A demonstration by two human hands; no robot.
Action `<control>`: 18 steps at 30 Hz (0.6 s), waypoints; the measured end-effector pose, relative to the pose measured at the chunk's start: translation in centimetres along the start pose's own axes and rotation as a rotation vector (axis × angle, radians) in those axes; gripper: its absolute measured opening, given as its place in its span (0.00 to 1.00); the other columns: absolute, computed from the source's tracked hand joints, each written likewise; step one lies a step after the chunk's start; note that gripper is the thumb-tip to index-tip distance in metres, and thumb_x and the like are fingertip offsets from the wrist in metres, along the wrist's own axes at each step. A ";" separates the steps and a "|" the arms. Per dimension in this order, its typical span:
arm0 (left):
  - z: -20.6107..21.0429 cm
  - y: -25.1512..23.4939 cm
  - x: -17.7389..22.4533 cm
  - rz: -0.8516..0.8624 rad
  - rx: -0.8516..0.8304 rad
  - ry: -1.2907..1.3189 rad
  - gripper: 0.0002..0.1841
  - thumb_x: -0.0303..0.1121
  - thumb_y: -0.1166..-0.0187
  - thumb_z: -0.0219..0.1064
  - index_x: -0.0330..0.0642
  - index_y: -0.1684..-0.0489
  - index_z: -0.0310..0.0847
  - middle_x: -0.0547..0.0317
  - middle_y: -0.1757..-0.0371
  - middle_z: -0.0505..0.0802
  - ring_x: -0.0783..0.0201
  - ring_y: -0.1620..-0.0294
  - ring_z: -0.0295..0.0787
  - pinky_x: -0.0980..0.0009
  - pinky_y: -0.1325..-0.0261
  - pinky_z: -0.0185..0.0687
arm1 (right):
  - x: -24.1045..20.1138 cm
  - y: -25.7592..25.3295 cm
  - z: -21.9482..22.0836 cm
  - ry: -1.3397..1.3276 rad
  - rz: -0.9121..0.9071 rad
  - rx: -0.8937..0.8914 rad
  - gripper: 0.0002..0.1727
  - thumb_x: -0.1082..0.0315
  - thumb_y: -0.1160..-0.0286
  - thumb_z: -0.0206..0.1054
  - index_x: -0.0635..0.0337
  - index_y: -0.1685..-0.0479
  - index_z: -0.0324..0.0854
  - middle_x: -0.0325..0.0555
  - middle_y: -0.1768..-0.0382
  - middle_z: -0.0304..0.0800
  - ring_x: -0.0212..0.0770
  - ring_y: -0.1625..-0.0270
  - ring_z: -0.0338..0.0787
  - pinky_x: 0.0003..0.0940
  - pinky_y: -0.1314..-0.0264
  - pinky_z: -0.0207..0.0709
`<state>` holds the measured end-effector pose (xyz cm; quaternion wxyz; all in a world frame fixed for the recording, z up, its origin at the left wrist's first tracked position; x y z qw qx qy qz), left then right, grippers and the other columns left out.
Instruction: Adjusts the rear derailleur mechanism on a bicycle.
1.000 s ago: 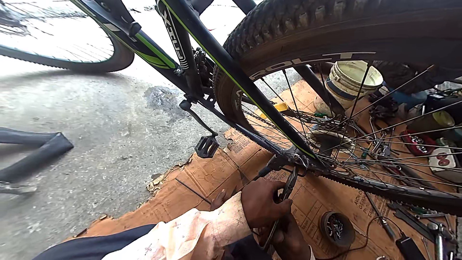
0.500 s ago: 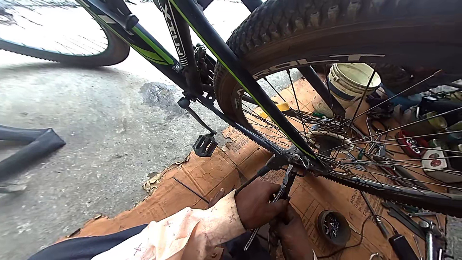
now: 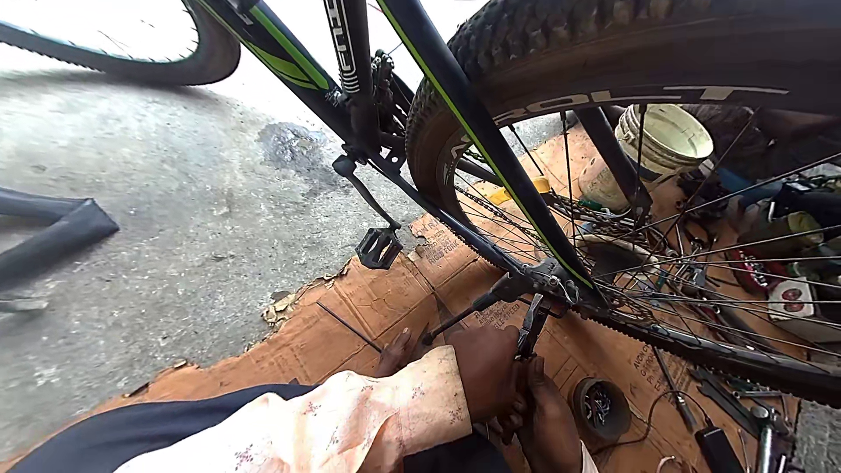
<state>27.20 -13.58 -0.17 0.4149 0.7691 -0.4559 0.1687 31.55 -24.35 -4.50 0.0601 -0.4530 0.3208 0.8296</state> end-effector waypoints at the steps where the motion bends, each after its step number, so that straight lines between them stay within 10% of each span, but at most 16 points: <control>1: -0.1 -0.2 -0.2 0.019 -0.032 -0.011 0.17 0.43 0.12 0.56 0.40 0.41 0.79 0.42 0.52 0.90 0.40 0.47 0.89 0.38 0.46 0.81 | -0.1 0.0 -0.1 0.001 0.033 0.024 0.28 0.44 0.08 0.40 0.54 0.68 0.72 0.32 0.85 0.64 0.27 0.88 0.67 0.23 0.85 0.68; 6: 4.4 -3.6 -2.6 0.373 -0.008 0.235 0.14 0.26 0.18 0.57 0.40 0.41 0.84 0.46 0.54 0.93 0.46 0.54 0.91 0.38 0.48 0.83 | -1.7 2.1 -1.0 0.113 0.247 0.137 0.19 0.55 0.05 0.41 0.57 0.59 0.71 0.31 0.87 0.60 0.27 0.91 0.62 0.23 0.89 0.66; 12: 6.3 -3.5 -4.1 0.371 -0.014 0.476 0.35 0.53 0.13 0.57 0.45 0.10 0.60 0.47 0.27 0.87 0.47 0.33 0.88 0.40 0.29 0.79 | -2.6 2.0 -2.5 0.125 0.285 0.105 0.20 0.57 0.05 0.41 0.62 0.38 0.72 0.31 0.85 0.66 0.26 0.89 0.66 0.22 0.87 0.68; 18: 10.9 -4.4 -16.8 0.110 -0.021 -0.022 0.27 0.53 0.07 0.47 0.46 0.25 0.80 0.50 0.26 0.86 0.46 0.18 0.75 0.37 0.14 0.56 | 0.9 0.1 -4.6 0.176 0.255 0.206 0.19 0.63 0.07 0.44 0.65 0.30 0.68 0.36 0.78 0.71 0.28 0.86 0.69 0.23 0.85 0.70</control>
Point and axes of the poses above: each hand's wrist, its own y-axis away from the middle knuckle, its own z-axis out of the palm, x = y × z, the point moved 9 cm from there along -y, towards the middle knuckle
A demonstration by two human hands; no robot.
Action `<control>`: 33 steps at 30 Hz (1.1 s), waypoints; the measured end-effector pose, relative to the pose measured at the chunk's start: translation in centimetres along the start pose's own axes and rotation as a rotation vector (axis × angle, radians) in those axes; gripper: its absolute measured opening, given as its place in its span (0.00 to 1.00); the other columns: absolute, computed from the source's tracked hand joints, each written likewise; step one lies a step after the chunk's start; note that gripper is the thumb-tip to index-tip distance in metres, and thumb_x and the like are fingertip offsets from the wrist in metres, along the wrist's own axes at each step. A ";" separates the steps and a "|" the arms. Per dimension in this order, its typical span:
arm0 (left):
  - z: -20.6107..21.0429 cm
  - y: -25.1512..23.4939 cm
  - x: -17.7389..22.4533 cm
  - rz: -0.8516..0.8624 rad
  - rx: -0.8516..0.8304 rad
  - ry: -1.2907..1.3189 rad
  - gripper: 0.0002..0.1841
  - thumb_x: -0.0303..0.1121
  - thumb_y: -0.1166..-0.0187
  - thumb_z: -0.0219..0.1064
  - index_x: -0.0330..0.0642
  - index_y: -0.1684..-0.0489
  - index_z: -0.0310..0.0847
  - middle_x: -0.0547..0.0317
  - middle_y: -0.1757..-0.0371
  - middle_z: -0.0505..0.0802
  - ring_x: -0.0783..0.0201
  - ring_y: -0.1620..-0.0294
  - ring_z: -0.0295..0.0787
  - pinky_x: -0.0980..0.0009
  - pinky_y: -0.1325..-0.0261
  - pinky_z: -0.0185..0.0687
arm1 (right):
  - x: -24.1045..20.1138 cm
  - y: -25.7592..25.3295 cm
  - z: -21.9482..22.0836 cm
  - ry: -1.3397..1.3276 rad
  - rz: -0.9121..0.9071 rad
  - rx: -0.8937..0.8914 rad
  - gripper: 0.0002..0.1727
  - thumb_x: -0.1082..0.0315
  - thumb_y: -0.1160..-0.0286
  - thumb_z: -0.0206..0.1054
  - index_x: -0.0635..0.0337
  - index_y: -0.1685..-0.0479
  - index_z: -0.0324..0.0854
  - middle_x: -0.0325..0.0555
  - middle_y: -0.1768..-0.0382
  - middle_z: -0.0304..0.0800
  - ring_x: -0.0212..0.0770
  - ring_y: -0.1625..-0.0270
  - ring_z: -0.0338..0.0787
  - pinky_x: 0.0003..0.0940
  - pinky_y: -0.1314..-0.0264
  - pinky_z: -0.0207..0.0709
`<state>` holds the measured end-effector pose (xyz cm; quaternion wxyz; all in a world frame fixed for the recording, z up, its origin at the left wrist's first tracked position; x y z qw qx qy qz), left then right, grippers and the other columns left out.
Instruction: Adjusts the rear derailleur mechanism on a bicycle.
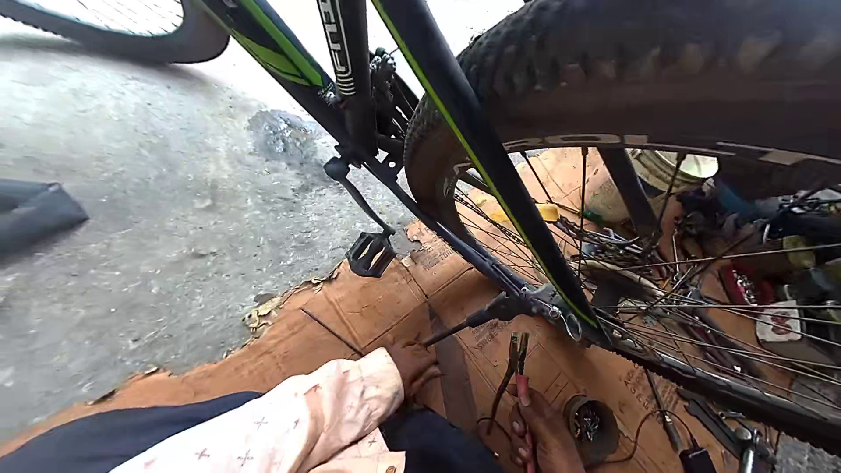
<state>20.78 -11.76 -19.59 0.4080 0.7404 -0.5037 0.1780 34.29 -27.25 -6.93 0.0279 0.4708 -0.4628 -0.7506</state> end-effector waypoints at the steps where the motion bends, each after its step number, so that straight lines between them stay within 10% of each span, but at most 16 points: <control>1: 0.3 0.4 -0.4 0.050 0.053 -0.050 0.27 0.54 0.08 0.45 0.47 0.32 0.85 0.53 0.29 0.89 0.48 0.20 0.77 0.38 0.15 0.59 | 1.1 -1.0 -0.8 0.047 0.011 0.039 0.19 0.63 0.07 0.45 0.65 0.28 0.68 0.37 0.78 0.71 0.29 0.86 0.69 0.24 0.85 0.70; 7: -1.6 1.0 -0.1 -0.017 0.024 0.077 0.30 0.53 0.07 0.42 0.38 0.36 0.85 0.46 0.35 0.90 0.47 0.25 0.80 0.43 0.16 0.61 | 8.7 -6.1 -7.1 0.372 0.159 0.262 0.20 0.59 0.05 0.47 0.63 0.30 0.73 0.42 0.75 0.74 0.34 0.81 0.73 0.29 0.81 0.71; 9: -2.9 1.4 -0.6 -0.030 0.192 0.234 0.27 0.48 0.07 0.49 0.32 0.40 0.85 0.40 0.40 0.90 0.47 0.31 0.84 0.48 0.20 0.69 | 8.2 -6.9 -9.2 0.823 0.096 0.362 0.22 0.61 0.09 0.55 0.62 0.24 0.75 0.54 0.52 0.90 0.46 0.54 0.90 0.44 0.48 0.84; 11: -3.9 1.7 -2.7 -0.065 0.479 0.388 0.21 0.41 0.11 0.56 0.30 0.39 0.83 0.38 0.41 0.90 0.49 0.36 0.87 0.54 0.26 0.79 | 6.2 -7.3 -9.1 1.090 -0.066 0.440 0.29 0.61 0.16 0.61 0.64 0.18 0.72 0.66 0.26 0.79 0.64 0.24 0.79 0.61 0.19 0.68; 13: -4.4 1.7 -5.7 -0.223 0.605 0.400 0.20 0.37 0.14 0.61 0.33 0.32 0.79 0.40 0.35 0.88 0.49 0.32 0.85 0.54 0.26 0.80 | 4.4 -7.5 -7.8 1.115 -0.269 0.493 0.26 0.64 0.20 0.64 0.65 0.23 0.77 0.67 0.26 0.78 0.66 0.23 0.77 0.61 0.19 0.68; 17: -3.1 -0.4 -10.0 -0.479 0.158 0.173 0.25 0.51 0.16 0.65 0.41 0.31 0.82 0.43 0.32 0.87 0.44 0.31 0.85 0.41 0.26 0.77 | 4.0 -8.3 -3.2 0.995 -0.465 0.356 0.21 0.66 0.20 0.64 0.66 0.32 0.83 0.62 0.31 0.84 0.61 0.27 0.82 0.58 0.23 0.73; 24: -2.6 -1.3 -6.0 -0.653 -0.175 -0.085 0.28 0.47 0.26 0.73 0.35 0.32 0.82 0.35 0.27 0.83 0.34 0.25 0.79 0.32 0.28 0.74 | 5.5 -10.4 2.4 0.945 -0.454 0.170 0.21 0.64 0.20 0.65 0.63 0.32 0.84 0.56 0.31 0.86 0.52 0.26 0.84 0.49 0.21 0.74; 33: -5.8 -0.6 -6.6 -0.540 0.041 0.056 0.25 0.51 0.21 0.67 0.38 0.40 0.86 0.40 0.42 0.91 0.43 0.37 0.88 0.39 0.31 0.78 | 6.1 -9.5 3.2 0.716 -0.446 0.116 0.20 0.63 0.17 0.62 0.63 0.33 0.84 0.53 0.35 0.89 0.44 0.34 0.90 0.40 0.30 0.83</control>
Point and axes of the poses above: each hand's wrist, its own y-axis away from the middle knuckle, its own z-axis out of the palm, x = y × z, the point moved 9 cm from there along -y, towards the middle knuckle
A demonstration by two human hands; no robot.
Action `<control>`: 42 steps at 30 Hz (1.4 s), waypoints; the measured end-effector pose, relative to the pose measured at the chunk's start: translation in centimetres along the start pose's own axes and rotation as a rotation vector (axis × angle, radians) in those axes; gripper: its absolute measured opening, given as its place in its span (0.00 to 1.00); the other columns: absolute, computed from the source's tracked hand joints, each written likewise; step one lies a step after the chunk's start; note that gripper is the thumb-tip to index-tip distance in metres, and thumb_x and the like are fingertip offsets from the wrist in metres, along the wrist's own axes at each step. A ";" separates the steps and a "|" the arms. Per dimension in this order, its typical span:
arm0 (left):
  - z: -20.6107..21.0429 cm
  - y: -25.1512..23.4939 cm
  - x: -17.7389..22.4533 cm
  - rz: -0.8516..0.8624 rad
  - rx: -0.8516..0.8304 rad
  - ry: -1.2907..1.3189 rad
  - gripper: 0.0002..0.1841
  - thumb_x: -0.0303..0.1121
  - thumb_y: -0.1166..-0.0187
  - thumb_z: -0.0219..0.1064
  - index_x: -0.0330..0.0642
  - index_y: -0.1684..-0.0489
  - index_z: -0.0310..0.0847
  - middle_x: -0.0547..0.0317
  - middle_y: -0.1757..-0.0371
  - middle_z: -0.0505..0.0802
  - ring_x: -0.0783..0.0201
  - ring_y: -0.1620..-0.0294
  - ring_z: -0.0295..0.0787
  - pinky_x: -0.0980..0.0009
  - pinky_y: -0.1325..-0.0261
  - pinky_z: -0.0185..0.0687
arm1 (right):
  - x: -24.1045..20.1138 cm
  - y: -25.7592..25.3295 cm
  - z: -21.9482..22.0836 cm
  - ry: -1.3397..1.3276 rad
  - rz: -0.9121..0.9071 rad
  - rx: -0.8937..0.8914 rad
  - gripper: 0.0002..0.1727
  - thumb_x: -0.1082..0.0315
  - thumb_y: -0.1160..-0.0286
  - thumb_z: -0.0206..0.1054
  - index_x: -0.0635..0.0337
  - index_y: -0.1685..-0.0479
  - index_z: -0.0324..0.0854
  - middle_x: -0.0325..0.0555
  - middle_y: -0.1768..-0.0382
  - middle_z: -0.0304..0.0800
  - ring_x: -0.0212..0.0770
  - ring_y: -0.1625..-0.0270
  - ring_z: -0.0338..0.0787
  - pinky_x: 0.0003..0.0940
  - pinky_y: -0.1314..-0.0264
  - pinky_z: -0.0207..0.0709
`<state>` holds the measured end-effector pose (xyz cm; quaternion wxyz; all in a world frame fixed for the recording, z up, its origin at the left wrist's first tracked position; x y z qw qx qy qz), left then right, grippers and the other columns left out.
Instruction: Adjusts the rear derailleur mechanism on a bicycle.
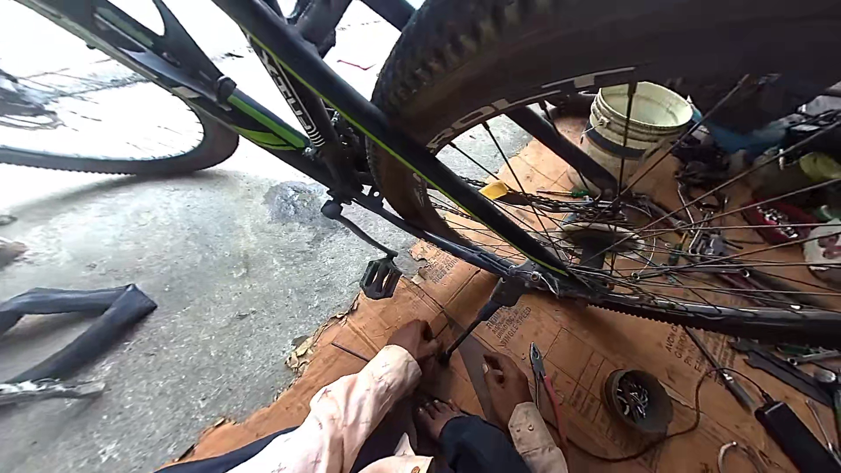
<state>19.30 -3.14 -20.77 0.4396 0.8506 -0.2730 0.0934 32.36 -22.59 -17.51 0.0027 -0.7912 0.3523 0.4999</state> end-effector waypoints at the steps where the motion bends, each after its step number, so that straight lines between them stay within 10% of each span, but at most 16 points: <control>1: -0.8 0.9 1.0 0.081 0.054 0.056 0.22 0.49 0.20 0.68 0.38 0.43 0.85 0.42 0.48 0.92 0.45 0.43 0.90 0.40 0.35 0.81 | 0.0 0.4 0.2 -0.090 0.032 -0.010 0.19 0.63 0.16 0.62 0.63 0.33 0.84 0.52 0.37 0.90 0.42 0.37 0.91 0.38 0.31 0.84; 9: -3.9 9.5 11.7 0.687 0.363 0.493 0.12 0.42 0.23 0.72 0.42 0.59 0.88 0.62 0.66 0.94 0.70 0.65 0.90 0.66 0.54 0.88 | -7.9 0.8 -4.5 -0.623 -0.173 0.231 0.12 0.68 0.17 0.63 0.68 0.49 0.88 0.45 0.63 0.93 0.33 0.64 0.90 0.29 0.59 0.86; 14: -7.0 12.1 14.8 0.886 0.568 0.372 0.09 0.40 0.21 0.72 0.46 0.58 0.91 0.66 0.64 0.93 0.72 0.67 0.88 0.69 0.58 0.88 | -10.2 -1.1 -7.4 -0.740 -0.192 0.226 0.08 0.69 0.21 0.68 0.65 0.59 0.90 0.50 0.65 0.93 0.39 0.61 0.91 0.35 0.52 0.86; 18: -8.0 13.0 15.6 0.930 0.659 0.340 0.14 0.44 0.22 0.75 0.50 0.46 0.89 0.68 0.56 0.94 0.73 0.60 0.89 0.69 0.53 0.89 | -11.2 -1.3 -8.7 -0.850 -0.156 0.230 0.11 0.69 0.15 0.62 0.66 0.58 0.89 0.52 0.64 0.93 0.40 0.61 0.91 0.35 0.53 0.87; 33: -7.6 13.0 15.9 0.926 0.758 0.305 0.10 0.45 0.21 0.73 0.53 0.51 0.90 0.67 0.53 0.93 0.73 0.60 0.89 0.71 0.58 0.88 | -11.0 -1.8 -9.0 -0.965 -0.086 0.165 0.14 0.72 0.13 0.56 0.71 0.56 0.88 0.56 0.66 0.91 0.39 0.65 0.90 0.33 0.57 0.87; 42: -7.3 11.6 14.5 0.763 0.575 0.475 0.21 0.58 0.22 0.71 0.48 0.60 0.89 0.69 0.71 0.90 0.75 0.73 0.84 0.73 0.66 0.84 | -11.3 -1.5 -8.6 -1.080 -0.052 0.152 0.17 0.72 0.10 0.51 0.71 0.55 0.86 0.54 0.68 0.89 0.38 0.67 0.88 0.30 0.60 0.86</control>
Point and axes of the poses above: each hand's wrist, its own y-axis away from the middle knuckle, its own z-axis out of the palm, x = y × z, the point moved 9 cm from there along -y, towards the middle knuckle
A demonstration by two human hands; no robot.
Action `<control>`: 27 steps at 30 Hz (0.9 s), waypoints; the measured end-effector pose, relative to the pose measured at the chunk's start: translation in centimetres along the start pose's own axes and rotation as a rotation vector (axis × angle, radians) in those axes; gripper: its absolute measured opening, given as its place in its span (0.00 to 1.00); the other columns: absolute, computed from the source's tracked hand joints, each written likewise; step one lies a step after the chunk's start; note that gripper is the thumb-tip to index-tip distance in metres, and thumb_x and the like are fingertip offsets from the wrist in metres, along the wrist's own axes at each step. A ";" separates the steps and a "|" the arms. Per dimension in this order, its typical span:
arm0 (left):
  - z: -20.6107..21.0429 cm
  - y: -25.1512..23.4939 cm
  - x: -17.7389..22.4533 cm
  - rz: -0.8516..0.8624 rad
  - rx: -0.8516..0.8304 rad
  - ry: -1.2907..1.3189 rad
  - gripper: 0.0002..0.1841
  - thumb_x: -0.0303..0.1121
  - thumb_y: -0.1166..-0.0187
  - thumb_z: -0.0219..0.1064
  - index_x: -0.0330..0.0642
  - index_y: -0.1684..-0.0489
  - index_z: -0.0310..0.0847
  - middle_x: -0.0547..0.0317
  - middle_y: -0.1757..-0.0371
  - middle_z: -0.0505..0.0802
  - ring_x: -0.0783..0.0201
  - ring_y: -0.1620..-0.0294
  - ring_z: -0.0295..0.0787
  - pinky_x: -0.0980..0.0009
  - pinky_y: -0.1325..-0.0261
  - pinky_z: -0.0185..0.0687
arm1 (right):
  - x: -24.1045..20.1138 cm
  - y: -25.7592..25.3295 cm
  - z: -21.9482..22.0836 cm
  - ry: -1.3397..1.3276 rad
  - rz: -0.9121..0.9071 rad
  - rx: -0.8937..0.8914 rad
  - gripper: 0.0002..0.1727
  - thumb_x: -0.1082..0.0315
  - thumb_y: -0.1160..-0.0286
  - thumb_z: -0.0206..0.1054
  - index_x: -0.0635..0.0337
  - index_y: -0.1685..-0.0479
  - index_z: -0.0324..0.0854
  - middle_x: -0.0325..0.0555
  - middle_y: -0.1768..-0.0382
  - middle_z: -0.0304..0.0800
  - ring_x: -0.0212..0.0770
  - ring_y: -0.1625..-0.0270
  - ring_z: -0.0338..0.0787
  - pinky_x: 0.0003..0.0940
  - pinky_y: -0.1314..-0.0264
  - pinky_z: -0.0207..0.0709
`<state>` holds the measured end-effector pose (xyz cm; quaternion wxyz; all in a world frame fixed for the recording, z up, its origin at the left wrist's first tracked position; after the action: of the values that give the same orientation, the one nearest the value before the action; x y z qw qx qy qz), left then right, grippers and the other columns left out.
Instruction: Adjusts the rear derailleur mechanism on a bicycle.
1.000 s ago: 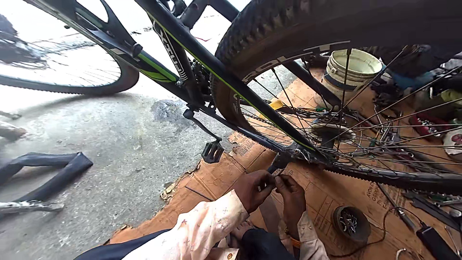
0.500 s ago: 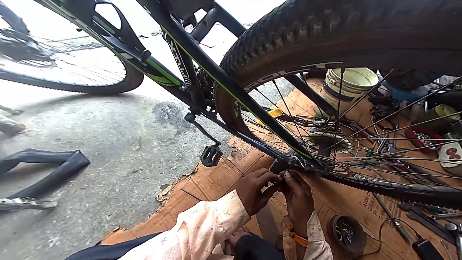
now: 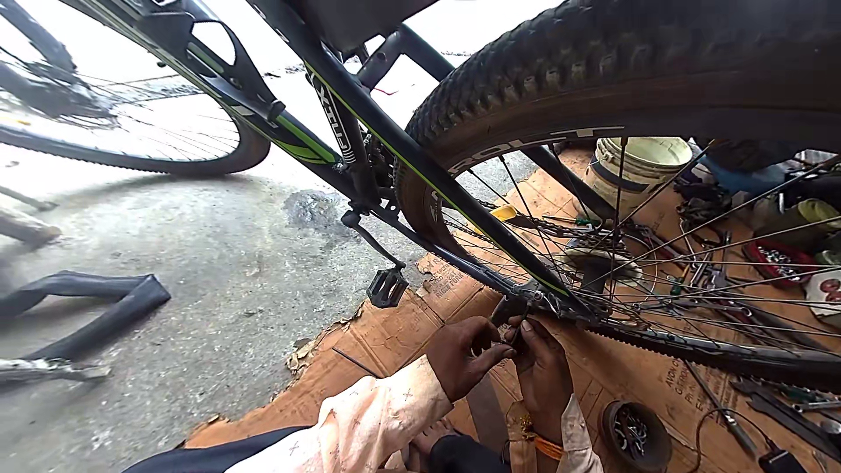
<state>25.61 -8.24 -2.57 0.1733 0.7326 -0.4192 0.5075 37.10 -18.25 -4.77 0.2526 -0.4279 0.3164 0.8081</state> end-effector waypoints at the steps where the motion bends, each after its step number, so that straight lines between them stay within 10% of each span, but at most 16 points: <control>1: 0.0 0.0 0.1 0.009 0.005 0.011 0.20 0.57 0.22 0.71 0.48 0.60 0.89 0.69 0.71 0.90 0.75 0.73 0.84 0.72 0.66 0.84 | 0.0 0.0 0.0 -0.001 0.001 -0.003 0.17 0.72 0.10 0.51 0.71 0.55 0.86 0.54 0.68 0.89 0.38 0.67 0.88 0.30 0.60 0.85; 16: 0.4 -0.4 4.6 0.270 0.033 -0.369 0.20 0.54 0.14 0.61 0.49 0.59 0.91 0.66 0.71 0.91 0.69 0.72 0.87 0.66 0.67 0.85 | -0.2 -0.1 0.0 -0.078 0.021 0.003 0.15 0.73 0.11 0.51 0.71 0.52 0.85 0.53 0.66 0.89 0.38 0.64 0.90 0.31 0.56 0.87; 24: 2.7 -1.2 3.6 -0.052 -0.339 -0.422 0.26 0.53 0.09 0.46 0.44 0.50 0.88 0.54 0.61 0.93 0.55 0.60 0.92 0.51 0.56 0.86 | -0.1 0.9 -3.3 0.256 -0.128 0.070 0.14 0.72 0.13 0.56 0.71 0.45 0.85 0.53 0.61 0.91 0.41 0.63 0.89 0.34 0.55 0.87; 27: 3.0 -1.5 3.7 -0.024 -0.358 -0.320 0.26 0.49 0.07 0.44 0.40 0.58 0.85 0.50 0.65 0.90 0.53 0.62 0.90 0.51 0.57 0.84 | 3.2 1.4 -8.9 0.790 -0.098 0.187 0.15 0.66 0.15 0.61 0.64 0.40 0.86 0.50 0.51 0.93 0.42 0.51 0.92 0.38 0.46 0.86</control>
<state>29.06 -11.05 -0.27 0.2377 0.7663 -0.5157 0.3006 39.27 -25.23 -10.91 0.1876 -0.6950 0.4404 0.5365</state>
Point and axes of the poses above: each hand's wrist, its own y-axis away from the middle knuckle, its own z-axis out of the palm, x = y × z, the point moved 9 cm from there along -y, towards the middle knuckle
